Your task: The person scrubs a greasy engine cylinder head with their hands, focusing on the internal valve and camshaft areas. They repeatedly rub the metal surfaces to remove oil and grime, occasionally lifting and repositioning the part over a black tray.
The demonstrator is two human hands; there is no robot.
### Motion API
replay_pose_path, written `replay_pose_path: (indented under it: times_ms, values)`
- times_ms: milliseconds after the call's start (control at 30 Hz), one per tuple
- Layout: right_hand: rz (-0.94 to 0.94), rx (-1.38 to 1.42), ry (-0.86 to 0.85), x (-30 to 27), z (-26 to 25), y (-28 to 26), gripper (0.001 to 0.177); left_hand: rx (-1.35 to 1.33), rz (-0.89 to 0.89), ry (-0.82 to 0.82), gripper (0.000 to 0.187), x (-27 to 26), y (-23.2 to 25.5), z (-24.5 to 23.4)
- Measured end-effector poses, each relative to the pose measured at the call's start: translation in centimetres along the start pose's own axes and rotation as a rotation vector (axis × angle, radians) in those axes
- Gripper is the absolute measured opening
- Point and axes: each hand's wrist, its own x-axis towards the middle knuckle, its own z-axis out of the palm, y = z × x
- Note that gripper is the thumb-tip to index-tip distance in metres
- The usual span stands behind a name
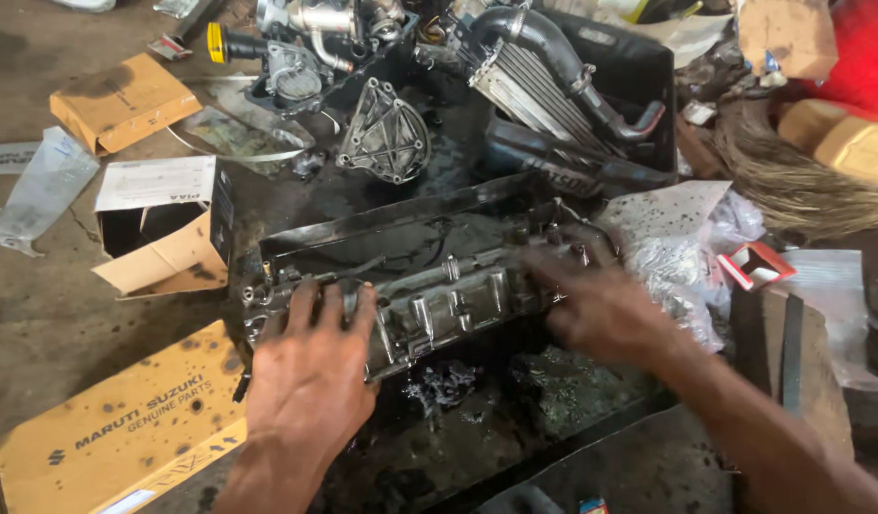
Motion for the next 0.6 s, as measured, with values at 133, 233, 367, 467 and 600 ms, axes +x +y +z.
replay_pose_path:
  times_ms: [133,233,367,467,600]
  values:
    - [-0.138,-0.311,0.159,0.1,0.0,-0.4,0.099,-0.034,-0.012,-0.003,0.094,-0.3,0.2,0.2]
    - [-0.223,-0.286,0.193,0.5,1.4,-1.0,0.100,-0.042,0.009,0.069,0.098,-0.2,-0.5,0.4]
    - [-0.306,-0.163,0.327,1.4,0.4,1.3,0.075,-0.064,0.006,-0.001,0.100,-0.3,-0.9,0.2]
    - [-0.354,0.087,0.532,0.9,0.7,1.7,0.040,-0.079,-0.012,-0.025,0.098,0.7,-1.0,-0.3]
    - [-0.135,0.367,0.762,-2.6,5.3,0.5,0.021,-0.132,-0.028,-0.023,0.093,1.4,-1.6,-0.6]
